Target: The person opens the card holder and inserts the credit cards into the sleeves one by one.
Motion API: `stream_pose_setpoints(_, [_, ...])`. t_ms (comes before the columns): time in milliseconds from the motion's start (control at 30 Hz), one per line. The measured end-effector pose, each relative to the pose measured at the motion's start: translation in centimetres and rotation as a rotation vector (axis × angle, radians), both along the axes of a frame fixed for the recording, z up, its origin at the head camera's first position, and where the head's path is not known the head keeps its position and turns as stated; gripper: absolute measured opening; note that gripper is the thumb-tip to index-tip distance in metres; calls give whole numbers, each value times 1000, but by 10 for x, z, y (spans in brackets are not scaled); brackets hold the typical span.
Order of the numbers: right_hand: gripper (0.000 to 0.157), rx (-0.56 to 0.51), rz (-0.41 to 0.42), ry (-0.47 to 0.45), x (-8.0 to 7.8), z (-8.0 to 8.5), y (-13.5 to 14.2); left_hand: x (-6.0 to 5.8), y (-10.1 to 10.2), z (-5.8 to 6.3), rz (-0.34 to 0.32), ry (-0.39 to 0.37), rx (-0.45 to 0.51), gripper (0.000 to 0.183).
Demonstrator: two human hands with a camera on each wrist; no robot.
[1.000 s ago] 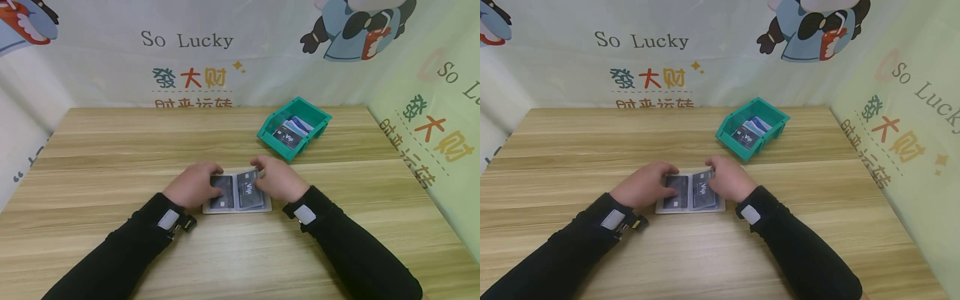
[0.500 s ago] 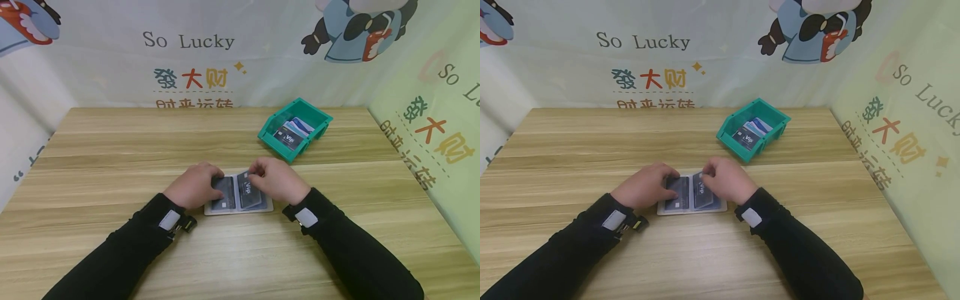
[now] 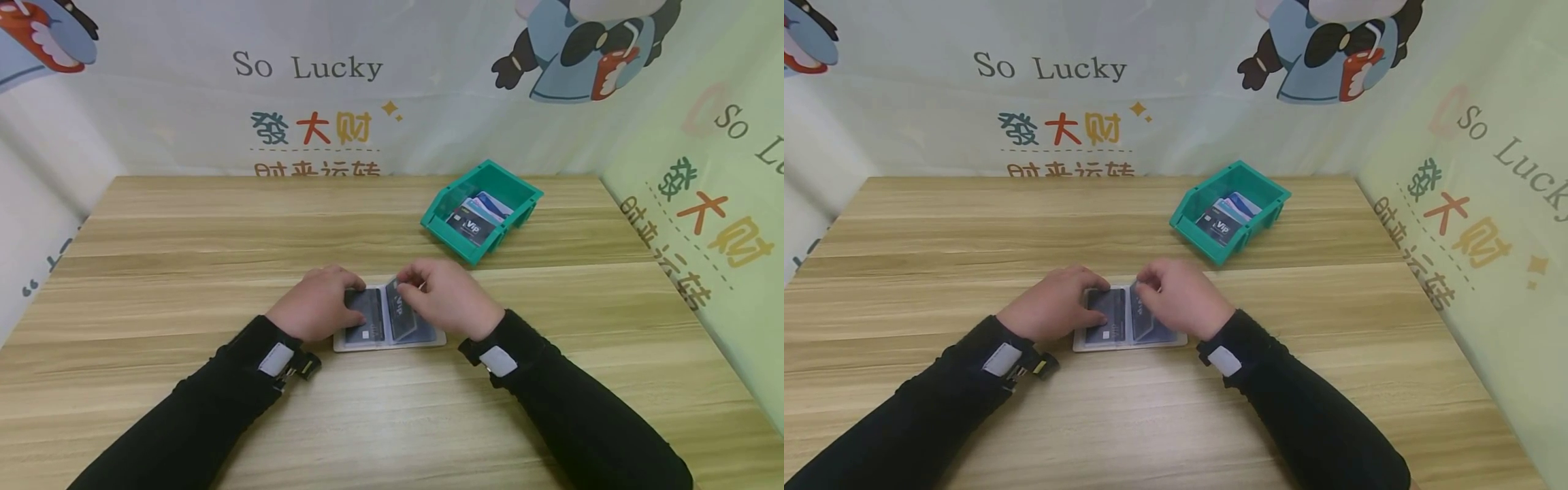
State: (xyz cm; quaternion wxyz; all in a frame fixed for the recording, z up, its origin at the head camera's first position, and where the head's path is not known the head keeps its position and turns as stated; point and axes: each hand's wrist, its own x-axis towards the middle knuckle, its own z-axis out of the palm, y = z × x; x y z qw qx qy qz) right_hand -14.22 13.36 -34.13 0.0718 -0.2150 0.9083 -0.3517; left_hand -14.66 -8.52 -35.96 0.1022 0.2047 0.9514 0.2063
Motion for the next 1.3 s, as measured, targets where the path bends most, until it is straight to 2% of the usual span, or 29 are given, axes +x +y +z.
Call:
stream_pose_setpoints(333, [25,20,58,34,5,2,-4,0,-1,-1,-2,-2,0,47])
stream_pose_setpoints(667, [30,8,190,91,9,1,-8,0,-1,0,-7,-8,-7,46])
stream_pose_setpoints(867, [39,34,262,70,13,-2,-11,-1,-1,0,-1,-15,-9,46])
stream_pose_setpoints(1100, [50,75,291,16,16,-5,-13,-2,-2,0,-11,-9,-4,46])
stream_pose_setpoints(1300, [55,122,316,26,19,-5,-15,-2,-2,2,-24,-15,-5,45])
